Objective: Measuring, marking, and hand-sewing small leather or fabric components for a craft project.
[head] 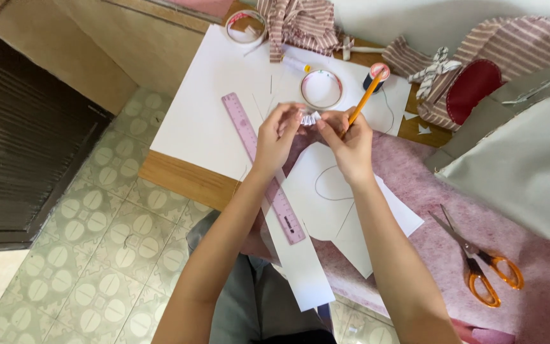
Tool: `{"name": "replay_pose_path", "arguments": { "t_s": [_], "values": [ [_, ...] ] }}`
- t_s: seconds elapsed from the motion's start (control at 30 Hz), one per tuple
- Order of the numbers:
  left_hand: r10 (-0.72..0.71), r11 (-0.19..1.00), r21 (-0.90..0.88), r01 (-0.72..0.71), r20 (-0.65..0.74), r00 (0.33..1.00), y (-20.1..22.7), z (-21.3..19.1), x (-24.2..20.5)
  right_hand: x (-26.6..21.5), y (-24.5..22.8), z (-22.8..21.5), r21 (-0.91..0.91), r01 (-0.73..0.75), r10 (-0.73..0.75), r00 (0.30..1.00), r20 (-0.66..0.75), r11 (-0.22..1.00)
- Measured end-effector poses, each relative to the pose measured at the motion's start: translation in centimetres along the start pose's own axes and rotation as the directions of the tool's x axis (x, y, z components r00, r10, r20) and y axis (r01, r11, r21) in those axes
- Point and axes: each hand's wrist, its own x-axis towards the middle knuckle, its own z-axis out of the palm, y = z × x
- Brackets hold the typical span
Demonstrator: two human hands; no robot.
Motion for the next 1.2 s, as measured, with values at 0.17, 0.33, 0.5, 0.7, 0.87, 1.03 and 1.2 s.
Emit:
{"name": "replay_pose_path", "arguments": {
  "t_s": [0.17,0.33,0.5,0.7,0.87,1.03,1.2],
  "values": [
    [-0.001,0.999,0.033,0.002,-0.010,1.000,-0.9,-0.3,0.1,0.0,-0.1,0.4,0.027,0.003,-0.003,1.000,-0.003,1.000],
    [0.002,0.999,0.043,-0.001,-0.010,1.000,-0.1,0.0,0.1,0.2,0.0,0.4,0.033,0.023,-0.023,1.000,-0.001,0.999],
    [0.007,1.000,0.023,-0.007,-0.005,1.000,0.7,0.4,-0.5,0.2,-0.4,0.3,-0.001,0.033,-0.033,0.999,-0.034,0.999],
    [0.059,0.998,0.004,-0.059,0.044,0.997,-0.5,0.5,-0.5,0.3,-0.6,0.2,-0.006,0.044,-0.044,0.999,-0.013,0.999],
    [0.068,0.997,0.017,-0.069,0.080,0.995,-0.6,0.4,-0.5,0.2,-0.7,0.4,0.012,0.032,-0.032,0.999,-0.006,0.999],
    [0.059,0.997,0.038,-0.064,0.120,0.991,-0.9,0.1,-0.3,0.2,-1.0,0.4,0.036,0.022,-0.022,1.000,0.003,0.999],
    [0.069,0.992,0.092,-0.083,0.149,0.986,-1.0,-0.1,-0.5,0.0,-1.3,0.6,0.015,0.008,-0.008,1.000,-0.007,1.000]
  ]
}}
